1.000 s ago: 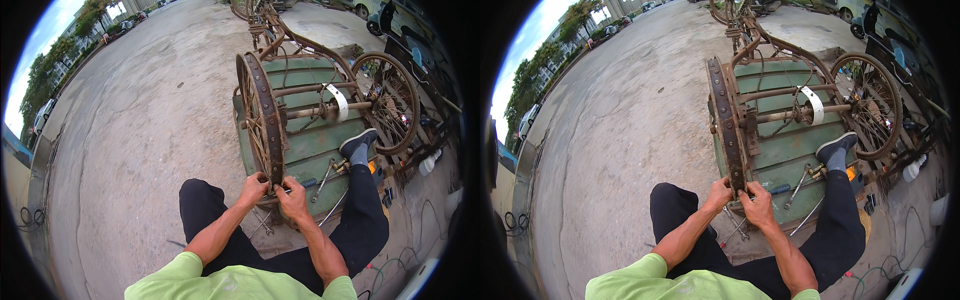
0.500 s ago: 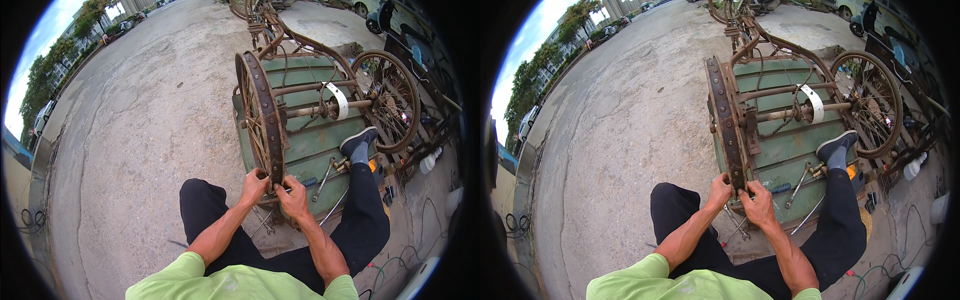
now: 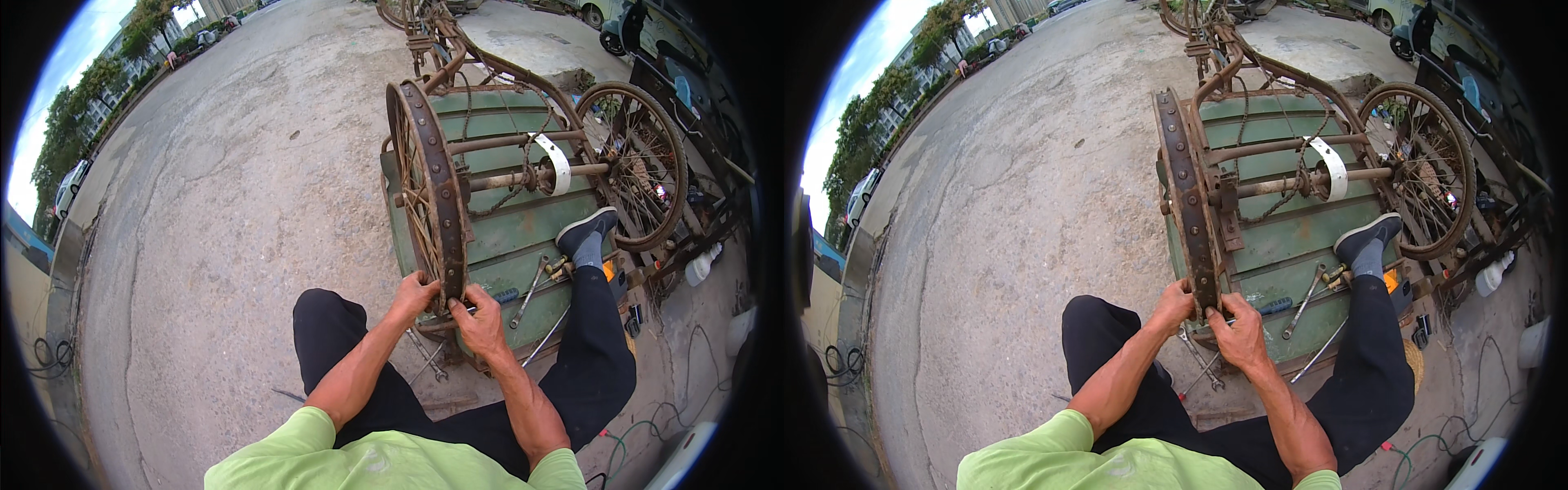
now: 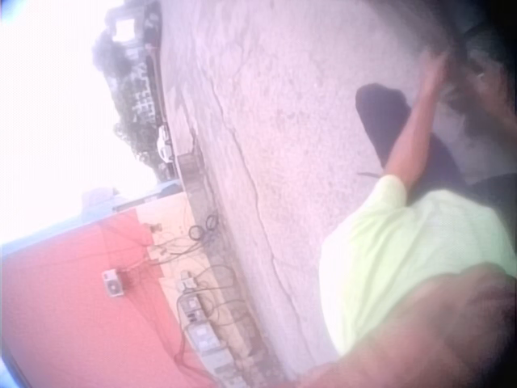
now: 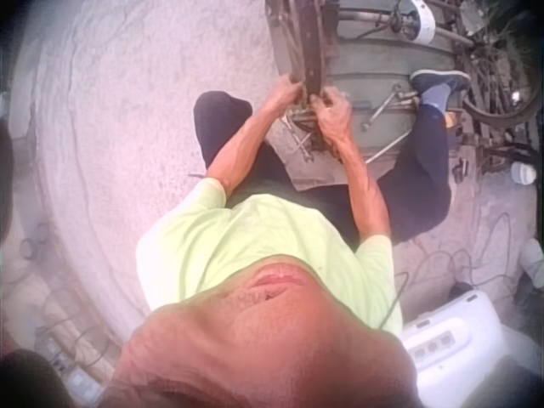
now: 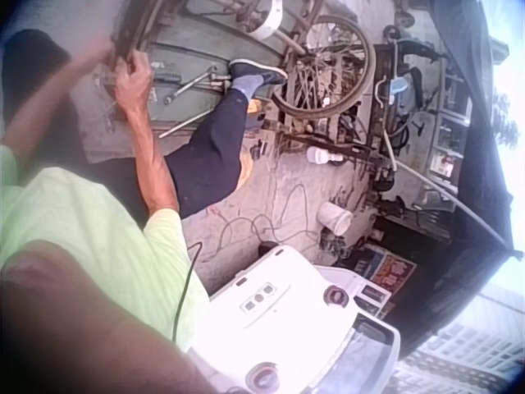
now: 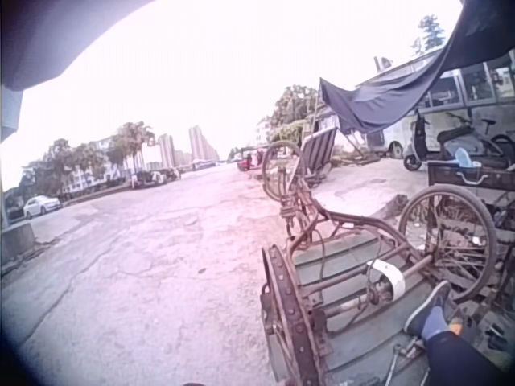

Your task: The person sits on the ground and uses a wrench to tighten the nuts on a bicycle wheel rim. They rotate the wheel to access different nuts and continue tightening them throughout the clip.

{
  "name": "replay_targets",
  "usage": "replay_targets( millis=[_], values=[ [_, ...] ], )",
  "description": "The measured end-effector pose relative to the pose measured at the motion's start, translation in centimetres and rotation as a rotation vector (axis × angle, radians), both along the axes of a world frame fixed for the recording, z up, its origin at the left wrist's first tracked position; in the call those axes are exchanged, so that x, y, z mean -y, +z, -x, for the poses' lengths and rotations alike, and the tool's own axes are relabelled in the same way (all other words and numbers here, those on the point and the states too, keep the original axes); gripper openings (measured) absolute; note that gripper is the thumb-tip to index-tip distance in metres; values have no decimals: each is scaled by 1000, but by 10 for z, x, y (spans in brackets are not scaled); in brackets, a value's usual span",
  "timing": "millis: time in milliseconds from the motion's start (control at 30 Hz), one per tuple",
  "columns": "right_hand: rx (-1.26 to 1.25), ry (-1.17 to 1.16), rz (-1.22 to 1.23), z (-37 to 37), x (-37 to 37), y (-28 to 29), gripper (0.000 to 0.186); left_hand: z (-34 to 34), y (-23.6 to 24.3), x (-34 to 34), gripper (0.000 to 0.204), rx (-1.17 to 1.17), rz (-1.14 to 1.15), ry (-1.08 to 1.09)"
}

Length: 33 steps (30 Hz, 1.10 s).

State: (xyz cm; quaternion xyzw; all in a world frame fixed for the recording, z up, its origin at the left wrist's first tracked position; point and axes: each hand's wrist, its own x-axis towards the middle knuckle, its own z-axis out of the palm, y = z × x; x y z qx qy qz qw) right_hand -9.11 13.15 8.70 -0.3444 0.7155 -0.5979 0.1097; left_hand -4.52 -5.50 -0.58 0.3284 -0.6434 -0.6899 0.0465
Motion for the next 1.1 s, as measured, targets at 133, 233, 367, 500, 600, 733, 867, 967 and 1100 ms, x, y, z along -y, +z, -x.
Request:
replay_targets(
  millis=[133,233,367,500,600,733,867,967,1100],
  values=[
    [19,2,-3,0,0,0,16,-5,-4,3,27,-47,-183,3],
    [38,5,-21,0,-1,0,18,-11,2,1,28,-82,-277,11],
    [35,21,-34,2,-3,-2,24,-18,-4,0,26,-169,-482,93],
    [82,46,-47,4,-5,-2,27,-20,-12,5,22,-175,-600,252],
    [192,114,46,11,-7,-8,33,-23,-27,18,25,-204,-700,364],
    [396,42,170,22,-7,-21,41,-15,-23,22,31,-200,-825,341],
    [553,-54,102,33,-4,-33,38,-8,-12,16,49,-168,-639,244],
    [544,-113,11,40,-6,-47,34,-4,-5,12,57,-152,-552,168],
    [558,-128,-14,45,-7,-56,32,-5,-2,10,58,-138,-425,76]
  ],
)
